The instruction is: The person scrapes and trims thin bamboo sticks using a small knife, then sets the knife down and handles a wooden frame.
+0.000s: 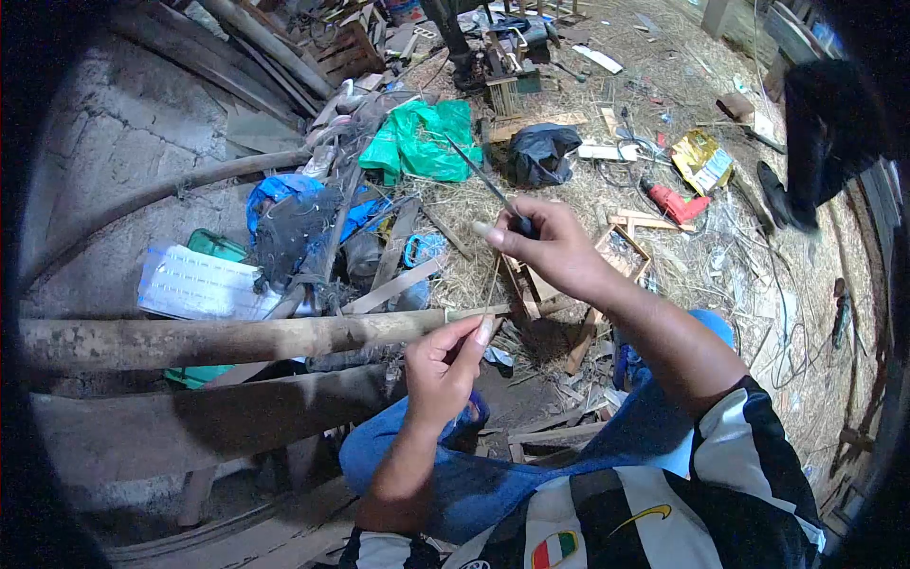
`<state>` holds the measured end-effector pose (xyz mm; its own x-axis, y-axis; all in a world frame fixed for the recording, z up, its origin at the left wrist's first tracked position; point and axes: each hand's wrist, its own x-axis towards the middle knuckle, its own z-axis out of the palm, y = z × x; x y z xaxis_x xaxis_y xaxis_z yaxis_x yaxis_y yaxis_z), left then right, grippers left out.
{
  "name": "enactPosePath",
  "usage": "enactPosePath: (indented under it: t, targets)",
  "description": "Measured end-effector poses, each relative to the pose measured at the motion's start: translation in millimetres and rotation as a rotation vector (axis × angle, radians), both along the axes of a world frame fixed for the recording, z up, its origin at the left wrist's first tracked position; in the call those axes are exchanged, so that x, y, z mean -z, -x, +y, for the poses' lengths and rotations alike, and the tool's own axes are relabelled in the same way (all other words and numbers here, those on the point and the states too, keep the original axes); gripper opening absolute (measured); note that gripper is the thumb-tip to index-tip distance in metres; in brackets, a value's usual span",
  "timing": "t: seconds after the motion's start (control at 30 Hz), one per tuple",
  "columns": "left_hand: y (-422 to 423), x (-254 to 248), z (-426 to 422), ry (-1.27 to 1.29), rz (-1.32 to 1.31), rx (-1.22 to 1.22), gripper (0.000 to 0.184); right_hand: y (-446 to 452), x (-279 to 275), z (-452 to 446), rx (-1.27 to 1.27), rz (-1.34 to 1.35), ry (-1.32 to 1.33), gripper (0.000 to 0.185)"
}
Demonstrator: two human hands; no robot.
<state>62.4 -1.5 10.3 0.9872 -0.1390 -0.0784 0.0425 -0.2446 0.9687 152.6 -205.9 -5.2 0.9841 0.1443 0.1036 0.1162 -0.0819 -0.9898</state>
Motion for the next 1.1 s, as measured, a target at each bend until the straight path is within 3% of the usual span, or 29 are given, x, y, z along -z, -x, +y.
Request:
enactPosePath:
  t: [0.27, 0.33, 0.63, 0.87, 1.03, 1.1]
  targets:
    - [-2.2, -0.1, -13.7, 0.048, 0.058, -0.010, 0.019, 7.8, 2.8, 5.0, 0.012, 0.005, 0.003, 0.041]
    - [-3.0, -1.9, -18.1, 0.057, 0.051, -0.017, 0.018, 9.8, 1.1, 5.9, -0.075, 0.232, -0.132, 0.032]
    - [-4.3, -4.9, -19.8, 0.102, 0.052, -0.029, 0.019, 17.0, -16.8, 5.6, -0.095, 0.497, -0.401, 0.030]
    - [-3.7, -11.4, -22.2, 0.197, 0.119, -0.044, 0.020, 18.8, -13.3, 7.8, -0.186, 0.525, -0.494, 0.033]
    - [-5.5, -9.5, -21.8, 0.214, 0.104, -0.081, 0.020, 18.4, -20.1, 1.9, -0.234, 0.356, -0.351, 0.040]
    - [-6.4, -7.0, -19.8, 0.214, 0.083, -0.098, 0.019, 17.2, -10.8, 2.7, -0.183, 0.292, -0.417, 0.041]
